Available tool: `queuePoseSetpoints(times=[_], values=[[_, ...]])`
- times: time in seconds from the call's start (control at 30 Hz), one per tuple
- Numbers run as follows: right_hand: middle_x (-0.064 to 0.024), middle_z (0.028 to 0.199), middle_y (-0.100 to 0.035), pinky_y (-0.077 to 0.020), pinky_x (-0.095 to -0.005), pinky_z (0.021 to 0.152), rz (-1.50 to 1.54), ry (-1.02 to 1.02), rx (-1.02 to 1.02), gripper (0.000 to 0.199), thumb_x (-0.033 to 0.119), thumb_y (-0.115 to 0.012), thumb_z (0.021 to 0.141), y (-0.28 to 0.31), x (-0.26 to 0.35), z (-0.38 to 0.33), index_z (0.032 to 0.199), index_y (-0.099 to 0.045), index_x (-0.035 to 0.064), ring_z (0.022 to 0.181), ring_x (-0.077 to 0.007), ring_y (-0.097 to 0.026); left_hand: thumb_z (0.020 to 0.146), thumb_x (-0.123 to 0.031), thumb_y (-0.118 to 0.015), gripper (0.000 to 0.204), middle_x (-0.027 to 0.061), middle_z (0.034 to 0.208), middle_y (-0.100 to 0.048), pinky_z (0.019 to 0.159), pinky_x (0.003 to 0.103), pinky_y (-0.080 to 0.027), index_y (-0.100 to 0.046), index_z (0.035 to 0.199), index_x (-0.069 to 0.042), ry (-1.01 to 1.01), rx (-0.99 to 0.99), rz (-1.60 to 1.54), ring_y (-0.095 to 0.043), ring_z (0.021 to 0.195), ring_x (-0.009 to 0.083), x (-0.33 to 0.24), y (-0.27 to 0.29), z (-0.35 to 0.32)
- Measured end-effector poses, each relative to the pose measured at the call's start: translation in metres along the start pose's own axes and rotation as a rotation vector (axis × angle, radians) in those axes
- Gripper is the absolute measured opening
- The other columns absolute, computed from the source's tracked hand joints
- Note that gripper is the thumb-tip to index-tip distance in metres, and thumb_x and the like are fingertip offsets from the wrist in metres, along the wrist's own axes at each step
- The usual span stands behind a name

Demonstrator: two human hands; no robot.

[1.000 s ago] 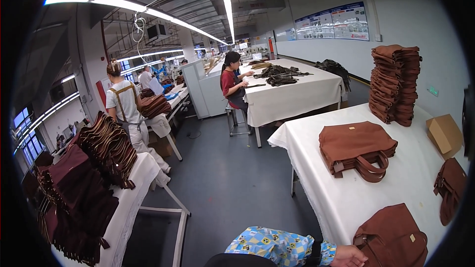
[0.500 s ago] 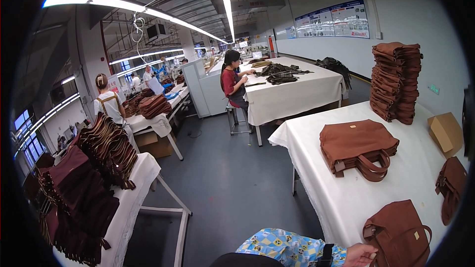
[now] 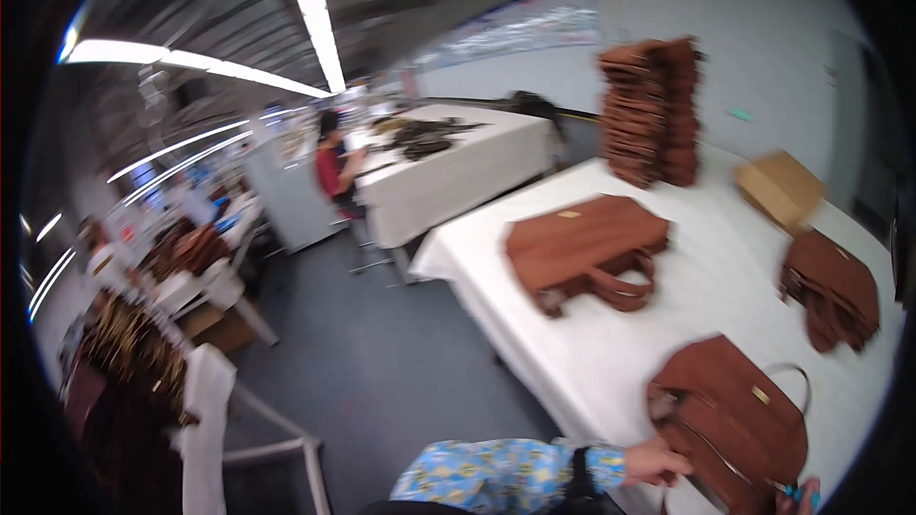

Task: Applying adhesive and assembling internal components of brown leather tote bags at a workshop table.

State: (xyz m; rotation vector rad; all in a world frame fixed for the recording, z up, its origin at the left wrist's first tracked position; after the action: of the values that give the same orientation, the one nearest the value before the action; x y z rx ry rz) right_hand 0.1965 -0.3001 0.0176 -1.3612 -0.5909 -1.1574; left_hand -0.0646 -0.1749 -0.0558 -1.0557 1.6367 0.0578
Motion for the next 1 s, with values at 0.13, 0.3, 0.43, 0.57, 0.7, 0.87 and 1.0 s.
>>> queuePoseSetpoints(times=[0.13,0.3,0.43,0.57,0.7,0.87,1.0], values=[[-0.0086,0.074,-0.056,-0.0528,-0.0340,0.066,-0.089,0.031,-0.229,0.021,0.019,-0.054,0.086,-0.014,0.008,-0.015,0.098,-0.045,0.0053,0.072,-0.0203,-0.061,0.079,-0.015,-0.064,0.012,0.0026,0.071,-0.058,0.057,0.028,-0.046,-0.059,0.086,-0.007,0.079,0.086,-0.015,-0.057,0.063,0.0136,-0.005,0.014,-0.011],[-0.0165,0.081,-0.060,-0.0476,-0.0300,0.063,-0.200,0.320,-0.284,0.026,0.019,-0.061,0.081,0.000,0.067,-0.029,0.089,-0.052,-0.0041,0.067,-0.0182,-0.058,0.076,0.002,-0.054,0.043,0.0067,0.094,-0.055,0.058,0.033,-0.047,-0.045,0.117,-0.009,-0.109,0.043,-0.066,-0.054,0.073,0.0177,-0.014,0.023,-0.017],[-0.0049,0.065,-0.054,-0.0414,-0.0227,0.054,-0.673,0.627,-0.869,0.018,0.016,-0.057,0.083,0.061,0.135,-0.078,0.081,-0.050,0.0001,0.057,-0.0097,-0.050,0.079,-0.019,-0.061,0.015,0.0020,0.070,-0.048,0.059,0.029,-0.040,-0.054,0.083,-0.007,-0.110,0.028,0.027,-0.047,0.069,0.0138,-0.015,0.009,-0.014],[-0.0001,0.057,-0.050,-0.0358,-0.0196,0.045,-1.158,0.453,-1.108,0.017,0.014,-0.056,0.084,0.105,0.150,-0.100,0.074,-0.051,0.0012,0.049,-0.0054,-0.045,0.079,-0.024,-0.062,0.022,0.0023,0.068,-0.046,0.054,0.029,-0.038,-0.052,0.089,-0.006,-0.119,0.131,0.044,-0.045,0.063,0.0134,-0.008,0.013,-0.015],[-0.0029,0.051,-0.051,-0.0373,-0.0242,0.043,-1.258,0.363,-1.063,0.018,0.014,-0.059,0.081,0.123,0.130,-0.092,0.071,-0.052,0.0012,0.045,-0.0091,-0.047,0.080,-0.025,-0.062,0.030,0.0032,0.074,-0.049,0.052,0.026,-0.039,-0.051,0.100,-0.006,-0.184,0.062,0.055,-0.047,0.064,0.0138,-0.015,0.003,-0.018],[-0.0095,0.043,-0.049,-0.0402,-0.0317,0.043,-1.466,0.096,-1.055,0.019,0.021,-0.061,0.076,0.143,0.110,-0.084,0.071,-0.055,0.0037,0.039,-0.0236,-0.050,0.080,-0.024,-0.062,0.039,0.0043,0.084,-0.051,0.056,0.028,-0.042,-0.046,0.111,-0.007,-0.214,0.101,0.077,-0.049,0.067,0.0149,-0.009,0.013,-0.018],[-0.0116,0.045,-0.050,-0.0405,-0.0352,0.044,-1.508,0.025,-1.035,0.019,0.021,-0.061,0.076,0.147,0.099,-0.077,0.070,-0.054,0.0048,0.042,-0.0287,-0.052,0.080,-0.024,-0.062,0.038,0.0042,0.082,-0.050,0.057,0.029,-0.042,-0.047,0.110,-0.007,-0.216,0.029,0.090,-0.049,0.068,0.0153,-0.013,0.008,-0.023]])
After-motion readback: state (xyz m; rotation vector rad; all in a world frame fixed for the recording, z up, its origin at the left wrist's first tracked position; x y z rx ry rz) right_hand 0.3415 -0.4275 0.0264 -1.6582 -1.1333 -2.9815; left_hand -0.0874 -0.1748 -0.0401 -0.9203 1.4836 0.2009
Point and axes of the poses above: each hand's wrist, its own z-axis towards the middle knuckle, its own y-axis out of the back of the hand, x = y × z, the point moved 4 cm from there along z, towards the middle knuckle
